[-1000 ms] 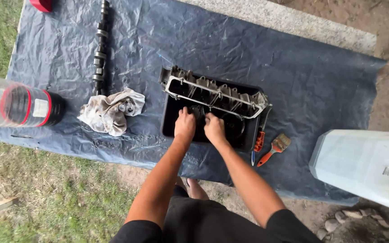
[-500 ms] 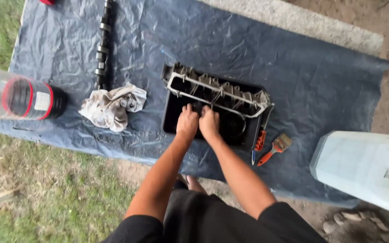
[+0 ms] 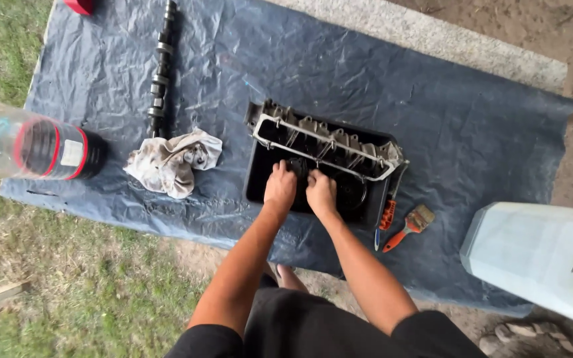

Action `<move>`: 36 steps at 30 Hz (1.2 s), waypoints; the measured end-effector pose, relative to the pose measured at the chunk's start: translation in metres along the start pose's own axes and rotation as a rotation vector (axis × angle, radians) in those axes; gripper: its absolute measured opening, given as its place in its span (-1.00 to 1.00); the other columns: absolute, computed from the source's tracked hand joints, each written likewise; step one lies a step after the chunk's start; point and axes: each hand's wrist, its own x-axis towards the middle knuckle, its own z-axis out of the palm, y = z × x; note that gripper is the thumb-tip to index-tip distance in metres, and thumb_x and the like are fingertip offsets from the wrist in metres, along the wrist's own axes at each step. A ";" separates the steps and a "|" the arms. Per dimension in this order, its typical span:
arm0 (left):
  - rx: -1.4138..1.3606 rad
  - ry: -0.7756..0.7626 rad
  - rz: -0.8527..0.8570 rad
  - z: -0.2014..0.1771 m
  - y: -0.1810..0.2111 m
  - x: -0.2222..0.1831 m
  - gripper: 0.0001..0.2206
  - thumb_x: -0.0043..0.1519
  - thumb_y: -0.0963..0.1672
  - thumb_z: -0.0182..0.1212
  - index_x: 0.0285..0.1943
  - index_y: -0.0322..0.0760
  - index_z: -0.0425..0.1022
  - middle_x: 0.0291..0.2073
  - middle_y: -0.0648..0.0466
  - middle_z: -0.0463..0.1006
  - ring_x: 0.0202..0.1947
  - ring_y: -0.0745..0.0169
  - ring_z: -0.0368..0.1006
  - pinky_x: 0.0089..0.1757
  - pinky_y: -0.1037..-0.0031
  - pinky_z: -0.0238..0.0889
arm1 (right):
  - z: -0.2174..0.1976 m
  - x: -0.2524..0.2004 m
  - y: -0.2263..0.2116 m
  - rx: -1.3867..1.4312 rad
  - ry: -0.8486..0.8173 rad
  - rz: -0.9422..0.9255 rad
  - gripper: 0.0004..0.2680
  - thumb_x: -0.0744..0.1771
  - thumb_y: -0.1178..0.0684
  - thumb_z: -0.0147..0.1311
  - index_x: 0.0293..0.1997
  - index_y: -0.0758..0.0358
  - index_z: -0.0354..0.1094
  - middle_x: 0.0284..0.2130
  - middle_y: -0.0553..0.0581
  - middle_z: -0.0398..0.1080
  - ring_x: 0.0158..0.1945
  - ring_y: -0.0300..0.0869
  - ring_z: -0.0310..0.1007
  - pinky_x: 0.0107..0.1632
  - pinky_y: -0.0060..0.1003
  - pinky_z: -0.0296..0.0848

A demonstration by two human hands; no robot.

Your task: Cleaning and inspecting small engine components in a tray of solvent

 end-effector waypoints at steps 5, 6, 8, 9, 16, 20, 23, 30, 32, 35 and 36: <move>-0.042 0.009 0.009 -0.002 0.002 -0.001 -0.88 0.17 -0.24 0.17 -0.26 -0.38 0.64 -0.04 -0.13 0.45 -0.05 0.01 0.42 -0.18 0.43 0.52 | 0.020 0.025 0.019 -0.003 0.010 -0.004 -0.87 0.36 0.10 0.05 -0.12 0.14 0.57 -0.28 0.24 0.60 -0.04 0.13 0.58 -0.01 0.01 0.54; -0.054 0.016 0.004 -0.004 0.002 -0.001 -0.87 0.17 -0.24 0.16 -0.25 -0.40 0.64 -0.05 -0.13 0.44 -0.05 0.00 0.42 -0.17 0.41 0.52 | 0.030 0.033 0.025 0.000 0.042 -0.002 -0.87 0.36 0.11 0.04 -0.14 0.12 0.56 -0.28 0.22 0.60 -0.03 0.09 0.58 0.00 -0.02 0.54; -0.032 0.023 0.011 0.002 -0.003 0.000 -0.88 0.18 -0.24 0.17 -0.25 -0.38 0.64 -0.05 -0.12 0.44 -0.05 0.01 0.42 -0.18 0.43 0.52 | 0.018 0.013 0.017 0.007 0.010 -0.031 -0.88 0.35 0.13 0.06 -0.14 0.17 0.56 -0.29 0.25 0.60 -0.04 0.14 0.58 0.00 0.02 0.54; -0.022 0.029 0.014 0.007 -0.001 0.002 -0.89 0.18 -0.23 0.18 -0.26 -0.36 0.64 -0.06 -0.11 0.45 -0.06 0.02 0.43 -0.18 0.45 0.51 | 0.008 0.005 0.015 0.002 -0.023 -0.061 -0.88 0.35 0.16 0.07 -0.14 0.21 0.56 -0.30 0.28 0.60 -0.04 0.18 0.57 0.00 0.06 0.54; 0.019 0.028 0.024 0.001 -0.003 0.002 -0.86 0.19 -0.20 0.17 -0.24 -0.33 0.66 0.01 -0.12 0.46 -0.02 0.04 0.43 -0.16 0.48 0.51 | 0.013 0.007 -0.003 0.155 0.025 0.052 -0.77 0.36 0.05 -0.01 0.03 0.27 0.54 -0.13 0.42 0.56 0.11 0.25 0.48 0.09 0.10 0.48; 0.004 0.038 0.008 0.009 -0.002 0.008 -0.86 0.20 -0.20 0.17 -0.23 -0.34 0.65 0.02 -0.13 0.46 -0.02 0.04 0.43 -0.16 0.47 0.51 | 0.007 0.009 -0.011 -0.036 0.000 0.029 -0.79 0.38 0.02 0.01 0.02 0.20 0.55 -0.17 0.35 0.58 0.05 0.17 0.55 0.06 0.02 0.54; -0.005 0.010 0.016 0.018 -0.003 -0.003 -0.86 0.18 -0.19 0.20 -0.21 -0.35 0.65 0.03 -0.14 0.46 -0.01 0.02 0.43 -0.15 0.46 0.52 | 0.012 0.001 -0.008 -0.019 0.026 0.077 -0.78 0.38 0.02 0.00 0.04 0.22 0.53 -0.16 0.44 0.55 0.07 0.25 0.51 0.10 0.09 0.51; -0.030 -0.025 0.004 0.024 -0.011 0.005 -0.86 0.11 -0.17 0.33 -0.21 -0.30 0.67 0.07 -0.10 0.44 0.03 0.02 0.41 -0.14 0.44 0.53 | 0.021 0.031 0.022 -0.037 0.050 0.045 -0.88 0.36 0.05 0.10 -0.13 0.10 0.59 -0.27 0.19 0.61 -0.02 0.09 0.59 0.02 -0.03 0.54; -0.019 -0.051 0.023 -0.011 -0.015 -0.009 -0.79 0.06 -0.13 0.39 -0.14 -0.24 0.65 0.10 -0.08 0.40 0.07 0.00 0.39 -0.12 0.44 0.54 | 0.016 0.017 0.028 -0.037 0.038 0.036 -0.88 0.36 0.05 0.09 -0.15 0.10 0.58 -0.29 0.19 0.60 -0.03 0.10 0.58 0.02 0.00 0.54; -0.080 -0.167 -0.049 -0.050 -0.011 -0.016 -0.51 0.05 -0.04 0.45 0.16 -0.19 0.47 0.16 -0.13 0.27 0.13 -0.08 0.35 -0.06 0.39 0.56 | -0.007 -0.001 0.014 -0.042 -0.015 0.014 -0.88 0.36 0.06 0.10 -0.12 0.12 0.58 -0.26 0.21 0.60 -0.02 0.11 0.58 0.03 0.01 0.54; -0.134 -0.250 -0.117 -0.059 -0.009 -0.018 -0.32 0.08 0.01 0.46 0.39 -0.20 0.32 0.19 -0.19 0.17 0.15 -0.12 0.33 -0.02 0.34 0.58 | -0.015 -0.010 0.007 -0.025 -0.036 0.006 -0.87 0.35 0.08 0.13 -0.07 0.14 0.59 -0.21 0.24 0.61 0.00 0.11 0.58 0.04 -0.02 0.56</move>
